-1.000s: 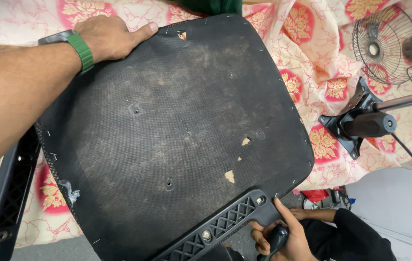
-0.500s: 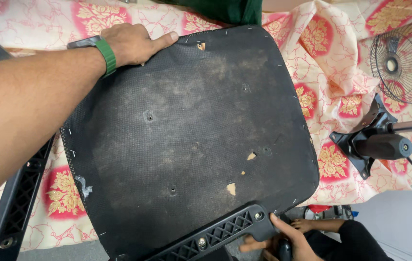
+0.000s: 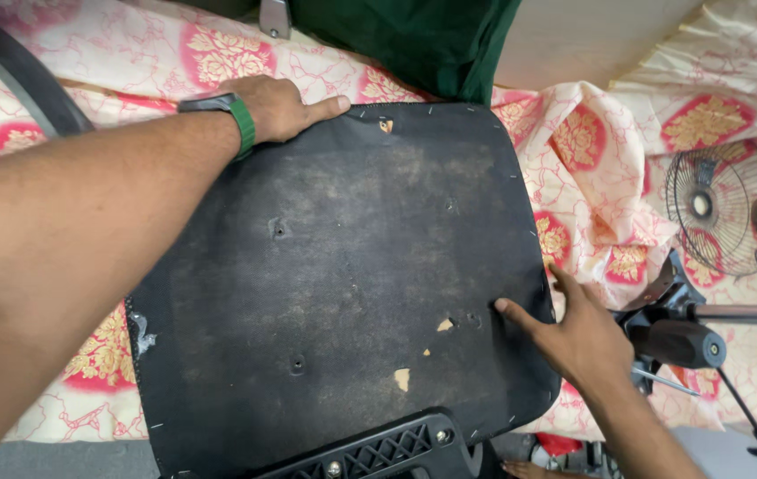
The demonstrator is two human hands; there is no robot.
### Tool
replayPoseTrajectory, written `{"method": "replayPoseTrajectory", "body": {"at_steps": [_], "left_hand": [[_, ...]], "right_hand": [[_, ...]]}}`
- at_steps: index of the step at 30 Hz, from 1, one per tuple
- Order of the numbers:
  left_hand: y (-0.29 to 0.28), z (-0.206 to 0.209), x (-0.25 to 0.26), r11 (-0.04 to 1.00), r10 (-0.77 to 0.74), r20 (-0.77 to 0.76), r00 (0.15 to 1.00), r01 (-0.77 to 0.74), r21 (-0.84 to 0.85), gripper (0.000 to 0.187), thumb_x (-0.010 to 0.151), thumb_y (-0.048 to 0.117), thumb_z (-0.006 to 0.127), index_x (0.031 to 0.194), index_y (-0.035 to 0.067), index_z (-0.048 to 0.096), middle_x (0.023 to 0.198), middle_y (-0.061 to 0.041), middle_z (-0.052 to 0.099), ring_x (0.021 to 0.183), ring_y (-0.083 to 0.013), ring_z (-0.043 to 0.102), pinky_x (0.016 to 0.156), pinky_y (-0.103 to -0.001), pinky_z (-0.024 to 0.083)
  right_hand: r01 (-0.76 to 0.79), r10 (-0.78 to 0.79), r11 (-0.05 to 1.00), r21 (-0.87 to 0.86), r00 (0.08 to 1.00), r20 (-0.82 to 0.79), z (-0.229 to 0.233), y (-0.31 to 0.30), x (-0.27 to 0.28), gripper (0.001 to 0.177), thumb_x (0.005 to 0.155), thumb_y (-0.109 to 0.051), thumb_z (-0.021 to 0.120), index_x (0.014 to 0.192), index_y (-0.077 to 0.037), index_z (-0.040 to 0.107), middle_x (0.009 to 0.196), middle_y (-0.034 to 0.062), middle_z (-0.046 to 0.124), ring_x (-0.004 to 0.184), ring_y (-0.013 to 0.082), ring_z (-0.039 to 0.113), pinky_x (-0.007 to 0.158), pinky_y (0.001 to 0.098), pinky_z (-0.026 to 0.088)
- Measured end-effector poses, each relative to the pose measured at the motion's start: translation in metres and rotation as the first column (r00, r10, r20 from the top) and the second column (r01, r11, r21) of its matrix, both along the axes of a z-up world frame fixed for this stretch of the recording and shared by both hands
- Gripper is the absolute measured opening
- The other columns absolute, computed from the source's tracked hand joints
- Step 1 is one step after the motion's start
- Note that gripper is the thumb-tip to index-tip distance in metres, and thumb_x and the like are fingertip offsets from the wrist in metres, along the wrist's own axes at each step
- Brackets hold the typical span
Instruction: The person uses a screwdriver to remove screws from the plastic frame of an office chair seat. They detach one side of the frame, then continue to unscrew and remove the second side, leaving the seat cushion exposed.
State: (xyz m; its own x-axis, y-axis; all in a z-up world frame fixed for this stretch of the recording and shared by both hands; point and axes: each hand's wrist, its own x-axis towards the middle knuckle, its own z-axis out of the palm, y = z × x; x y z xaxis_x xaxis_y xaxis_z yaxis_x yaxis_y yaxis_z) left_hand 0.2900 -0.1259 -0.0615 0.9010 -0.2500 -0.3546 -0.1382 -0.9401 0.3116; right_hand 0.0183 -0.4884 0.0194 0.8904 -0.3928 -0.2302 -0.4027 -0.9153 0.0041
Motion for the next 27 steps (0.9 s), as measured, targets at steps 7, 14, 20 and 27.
{"method": "replayPoseTrajectory", "body": {"at_steps": [7, 14, 20, 27], "left_hand": [[-0.009, 0.021, -0.044, 0.979, 0.176, 0.273, 0.946, -0.141, -0.145, 0.089, 0.092, 0.078, 0.05, 0.119, -0.005, 0.068, 0.118, -0.025, 0.066, 0.111, -0.0398, 0.063, 0.094, -0.054, 0.049], [0.027, 0.044, -0.238, 0.807, 0.556, 0.494, 0.669, -0.293, -0.512, 0.056, 0.096, 0.04, 0.071, 0.131, -0.001, 0.06, 0.128, -0.022, 0.06, 0.12, -0.0404, 0.055, 0.105, -0.05, 0.041], [0.036, 0.029, -0.406, 0.621, 0.782, 0.356, 0.511, -0.689, -0.373, 0.081, 0.075, 0.048, 0.08, 0.133, -0.003, 0.056, 0.124, -0.026, 0.055, 0.116, -0.0399, 0.055, 0.103, -0.05, 0.043], [0.055, 0.009, -0.413, 0.307, 0.925, -0.125, 0.359, -0.899, -0.313, 0.08, 0.075, 0.063, 0.078, 0.119, -0.003, 0.067, 0.113, -0.021, 0.07, 0.107, -0.0342, 0.07, 0.097, -0.045, 0.053]], "right_hand": [[0.065, -0.077, 0.997, -0.048, 0.943, -0.323, 0.018, 0.017, 0.032, 0.121, 0.061, -0.082, 0.074, 0.16, -0.02, 0.04, 0.125, 0.0188, 0.072, 0.118, 0.035, 0.071, 0.097, 0.0502, 0.057], [0.086, -0.086, 0.996, -0.015, 0.928, -0.362, 0.017, 0.012, 0.036, 0.115, 0.06, -0.08, 0.075, 0.156, -0.022, 0.05, 0.126, 0.0166, 0.077, 0.118, 0.0342, 0.073, 0.1, 0.0487, 0.058], [0.042, -0.025, 0.998, 0.047, 0.945, -0.326, -0.008, -0.011, 0.043, 0.117, 0.056, -0.077, 0.083, 0.148, -0.009, 0.058, 0.131, 0.0175, 0.073, 0.122, 0.0356, 0.071, 0.104, 0.0485, 0.055], [0.149, -0.052, 0.942, 0.301, 0.951, -0.306, -0.042, -0.042, 0.054, 0.097, 0.055, -0.067, 0.086, 0.111, 0.011, 0.069, 0.076, 0.0227, 0.074, 0.059, 0.0333, 0.071, 0.053, 0.0412, 0.055]]}}
